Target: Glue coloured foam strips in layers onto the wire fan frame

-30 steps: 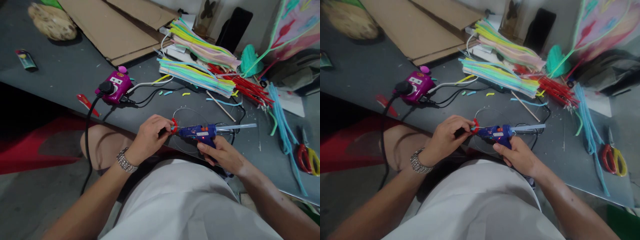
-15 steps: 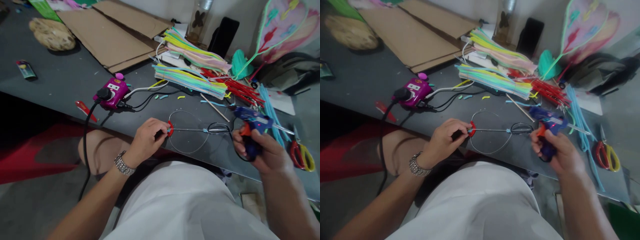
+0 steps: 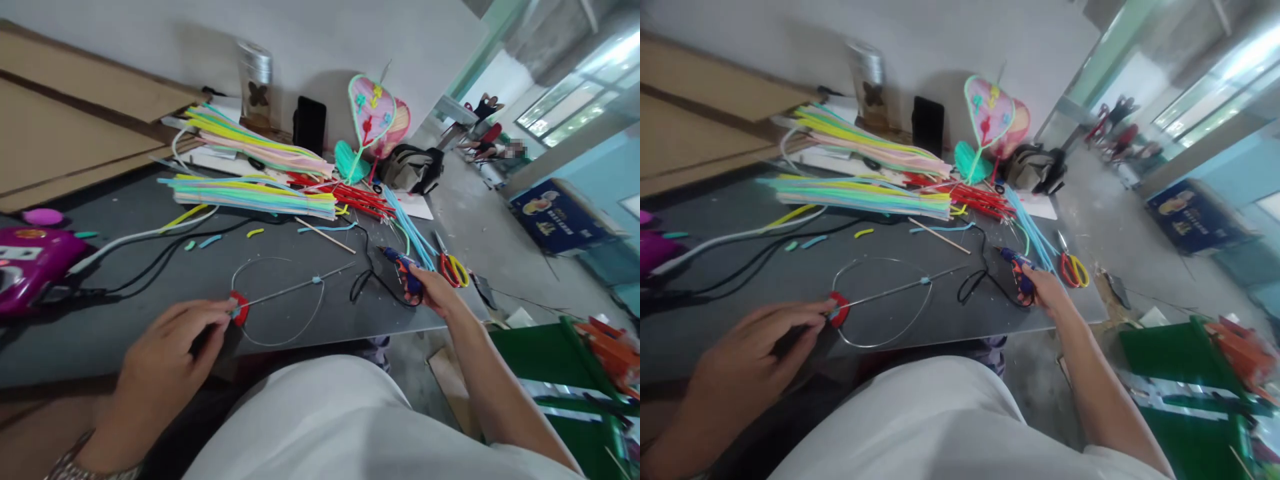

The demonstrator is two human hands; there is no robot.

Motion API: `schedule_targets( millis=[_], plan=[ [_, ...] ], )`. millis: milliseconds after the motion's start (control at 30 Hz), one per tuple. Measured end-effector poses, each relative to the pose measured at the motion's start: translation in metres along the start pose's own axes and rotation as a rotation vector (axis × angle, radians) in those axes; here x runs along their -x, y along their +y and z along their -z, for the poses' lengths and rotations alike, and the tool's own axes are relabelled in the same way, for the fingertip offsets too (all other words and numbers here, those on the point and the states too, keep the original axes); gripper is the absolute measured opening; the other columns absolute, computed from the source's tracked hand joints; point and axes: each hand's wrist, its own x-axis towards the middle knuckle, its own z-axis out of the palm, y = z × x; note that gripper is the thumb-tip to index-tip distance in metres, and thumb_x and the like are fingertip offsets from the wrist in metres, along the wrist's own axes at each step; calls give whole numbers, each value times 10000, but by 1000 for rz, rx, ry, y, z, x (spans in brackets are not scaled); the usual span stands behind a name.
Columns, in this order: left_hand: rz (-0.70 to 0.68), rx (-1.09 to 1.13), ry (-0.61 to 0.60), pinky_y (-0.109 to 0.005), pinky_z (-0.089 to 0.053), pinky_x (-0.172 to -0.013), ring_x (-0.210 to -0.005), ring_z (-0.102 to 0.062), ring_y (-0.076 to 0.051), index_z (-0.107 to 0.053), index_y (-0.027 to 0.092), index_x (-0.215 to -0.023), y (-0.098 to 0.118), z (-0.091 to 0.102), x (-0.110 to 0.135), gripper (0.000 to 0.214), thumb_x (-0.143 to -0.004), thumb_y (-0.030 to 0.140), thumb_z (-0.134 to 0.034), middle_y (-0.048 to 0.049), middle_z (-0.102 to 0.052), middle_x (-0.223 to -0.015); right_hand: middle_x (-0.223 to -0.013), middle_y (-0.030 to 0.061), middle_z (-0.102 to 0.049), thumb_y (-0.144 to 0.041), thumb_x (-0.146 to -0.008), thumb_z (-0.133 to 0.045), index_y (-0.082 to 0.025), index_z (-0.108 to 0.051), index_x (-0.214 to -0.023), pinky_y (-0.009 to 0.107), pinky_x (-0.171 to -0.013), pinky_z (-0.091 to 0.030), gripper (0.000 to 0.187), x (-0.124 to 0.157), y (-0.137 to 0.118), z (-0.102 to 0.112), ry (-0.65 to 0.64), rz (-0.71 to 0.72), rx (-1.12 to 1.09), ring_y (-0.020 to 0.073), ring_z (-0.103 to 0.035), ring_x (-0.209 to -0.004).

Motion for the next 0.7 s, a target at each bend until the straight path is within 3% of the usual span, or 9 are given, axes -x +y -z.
schedule_targets(
  millis=[100, 167, 200, 300, 400, 467, 567, 700],
  plan=[
    [-45, -19, 5, -494, -562, -865, -945, -703, -280, -646, 313, -986, 0, -1, 1, 93, -971, 315, -554, -2, -775, -1045, -539, -20, -538, -568, -819, -721, -204, -593, -690, 256, -503, -372, 407, 11, -7, 8, 252, 61, 247, 148, -525, -518],
    [-75, -41, 6, -473, -567, -855, -940, -706, -268, -651, 305, -1018, 0, -1, 0, 105, -974, 267, -563, -19, -776, -1039, -637, 8, -621, -493, -873, -678, -194, -660, -764, 269, -592, -401, 319, 12, -22, -3, 383, 224, 550, 169, -582, -630],
    [-90, -53, 4, -462, -570, -851, -939, -708, -263, -655, 298, -1039, 0, -1, -1, 123, -973, 239, -570, -27, -777, -1038, -721, 30, -674, -457, -917, -629, -191, -693, -827, 282, -653, -425, 287, 10, -32, -14, 388, 322, 706, 187, -621, -711],
    [-124, -81, 0, -441, -576, -859, -945, -710, -253, -667, 272, -1091, 2, 0, -3, 182, -962, 174, -584, -42, -782, -1047, -987, 78, -752, -289, -989, -516, -182, -720, -986, 294, -817, -465, 231, -7, -66, -67, 197, 523, 1008, 209, -685, -934],
    [-151, -79, 13, -427, -575, -880, -958, -699, -240, -685, 248, -1078, 8, 3, -5, 205, -952, 126, -578, -48, -782, -1064, -1164, 148, -731, -257, -992, -520, -162, -715, -1108, 318, -844, -481, 247, -31, -92, -124, 108, 532, 1248, 266, -694, -1064],
    [-142, -78, 21, -418, -568, -886, -963, -679, -231, -696, 220, -1076, 11, 6, -7, 223, -949, 93, -564, -66, -771, -1068, -1161, 222, -717, -202, -977, -514, -109, -721, -1086, 356, -804, -488, 252, -45, -102, -149, 87, 517, 1298, 321, -706, -1042],
    [-103, -95, -9, -398, -563, -844, -941, -640, -221, -706, 197, -1115, 12, 9, -10, 275, -947, 61, -536, -91, -744, -1067, -1094, 264, -720, -109, -939, -505, -82, -726, -977, 369, -758, -481, 226, -58, -109, -156, 57, 514, 1318, 341, -717, -983],
    [-66, -123, -65, -396, -549, -811, -939, -604, -227, -723, 190, -1138, 11, 9, -10, 350, -931, 19, -499, -109, -706, -1075, -799, 123, -727, -172, -861, -646, -168, -653, -783, 319, -666, -455, 78, -53, -122, -138, -51, 535, 1198, 252, -700, -772]
  ],
)
